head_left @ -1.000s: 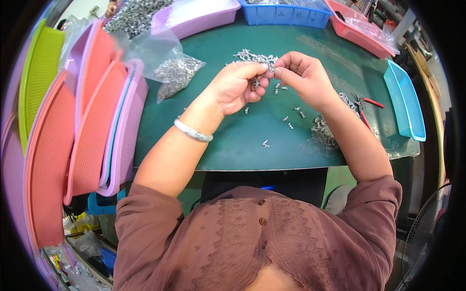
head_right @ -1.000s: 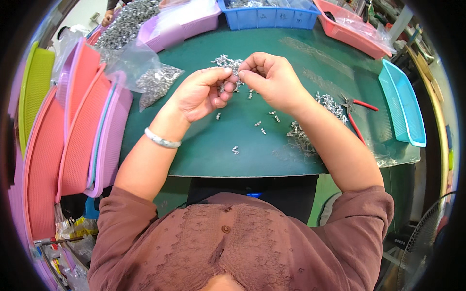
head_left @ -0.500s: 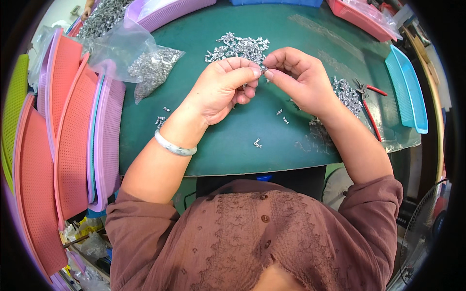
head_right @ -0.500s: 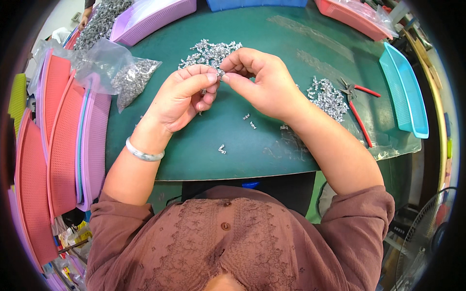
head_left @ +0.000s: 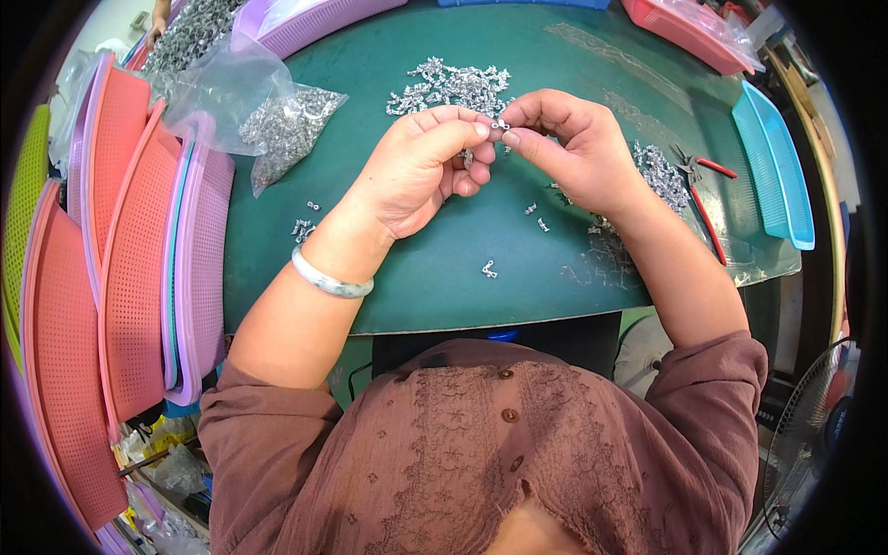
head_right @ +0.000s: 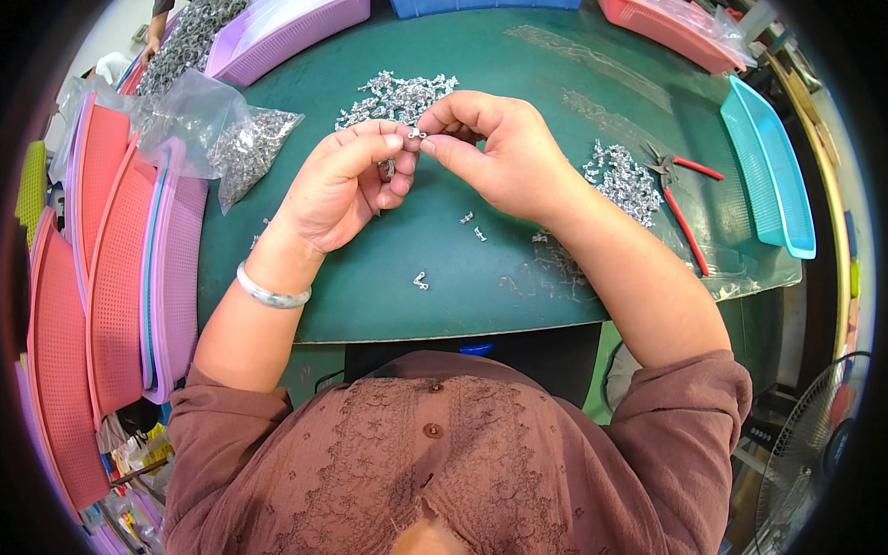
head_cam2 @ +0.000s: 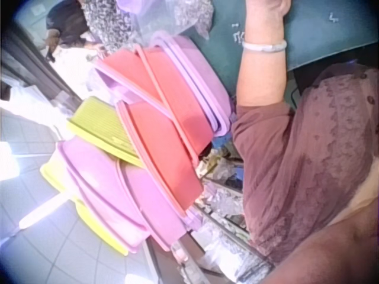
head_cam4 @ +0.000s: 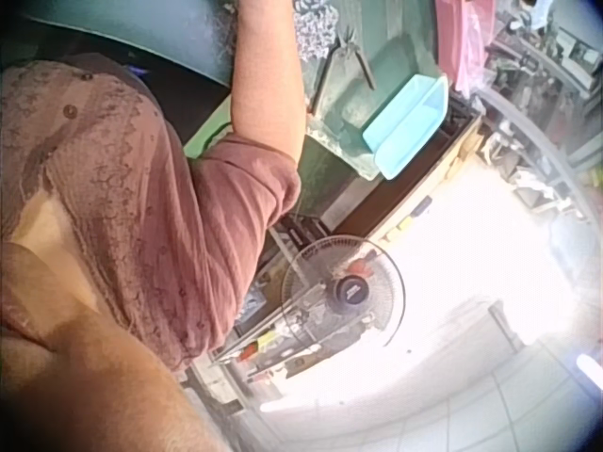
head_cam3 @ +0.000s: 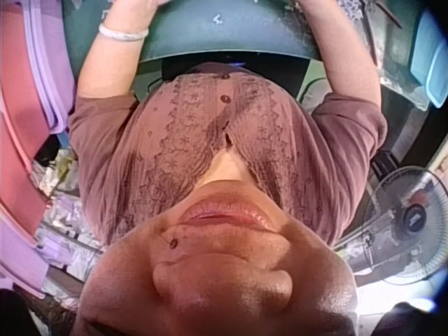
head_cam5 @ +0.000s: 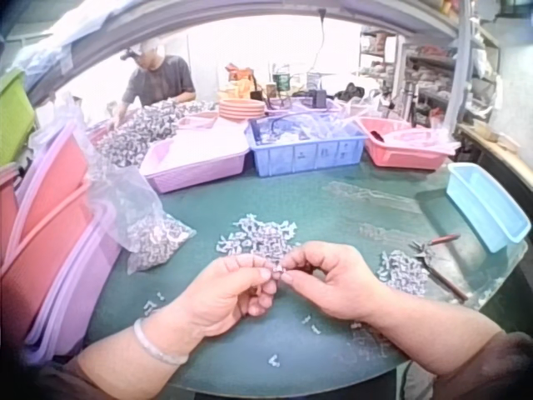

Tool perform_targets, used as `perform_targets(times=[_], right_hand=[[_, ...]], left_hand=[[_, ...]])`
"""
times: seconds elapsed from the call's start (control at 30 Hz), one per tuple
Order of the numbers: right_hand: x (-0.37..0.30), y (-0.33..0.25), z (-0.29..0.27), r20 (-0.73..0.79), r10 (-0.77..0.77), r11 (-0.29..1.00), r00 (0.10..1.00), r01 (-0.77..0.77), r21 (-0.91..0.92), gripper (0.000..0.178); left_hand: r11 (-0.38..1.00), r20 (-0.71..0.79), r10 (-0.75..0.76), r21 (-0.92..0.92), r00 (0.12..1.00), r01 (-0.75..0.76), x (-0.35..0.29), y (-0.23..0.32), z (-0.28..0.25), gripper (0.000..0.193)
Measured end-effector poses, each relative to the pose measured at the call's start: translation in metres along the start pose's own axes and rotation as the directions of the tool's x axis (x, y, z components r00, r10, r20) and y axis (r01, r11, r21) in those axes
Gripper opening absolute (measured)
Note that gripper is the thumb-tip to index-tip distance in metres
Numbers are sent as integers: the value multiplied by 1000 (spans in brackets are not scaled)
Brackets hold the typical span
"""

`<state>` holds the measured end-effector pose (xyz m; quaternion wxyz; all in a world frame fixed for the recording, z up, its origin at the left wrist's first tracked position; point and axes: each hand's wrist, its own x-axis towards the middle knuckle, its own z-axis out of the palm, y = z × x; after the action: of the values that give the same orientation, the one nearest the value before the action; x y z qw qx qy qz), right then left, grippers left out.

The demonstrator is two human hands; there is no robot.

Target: The person sits at a green workbench and assembles small silver metal components by hand. They pick up individual pieces from a pile, connect them together, and place the assembled parts back onto the table. The workspace includes colorful plastic baskets and a pair of pliers nearby.

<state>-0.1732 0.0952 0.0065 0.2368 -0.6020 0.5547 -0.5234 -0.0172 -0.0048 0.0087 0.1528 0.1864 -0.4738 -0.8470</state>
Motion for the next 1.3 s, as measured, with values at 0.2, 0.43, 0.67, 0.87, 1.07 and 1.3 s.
perform_targets(times=[0.2,0.43,0.67,0.87,1.07,1.3], right_hand=[[2,1,-3,-6,-129,972,992,125,-197,12],[5,16,-13,165,-167,792,972,232,-565,13],[3,16,-8,217,-175,734,960,274,-622,10],[5,14,-8,189,-179,733,965,259,-629,9],[2,9,-14,283,-153,735,947,300,-608,12],[8,11,-33,258,-141,787,956,266,-556,16]], left_hand=[[1000,-56,7,-5,998,-7,3,-4,-3,9],[983,-95,15,-179,995,-32,4,-2,-7,14],[995,-128,-37,-95,991,24,4,-3,-6,16],[995,-174,-61,66,983,74,3,-3,-6,13],[992,-194,-41,108,980,62,3,-1,-5,12],[990,-191,-26,130,981,51,3,-2,-6,12]])
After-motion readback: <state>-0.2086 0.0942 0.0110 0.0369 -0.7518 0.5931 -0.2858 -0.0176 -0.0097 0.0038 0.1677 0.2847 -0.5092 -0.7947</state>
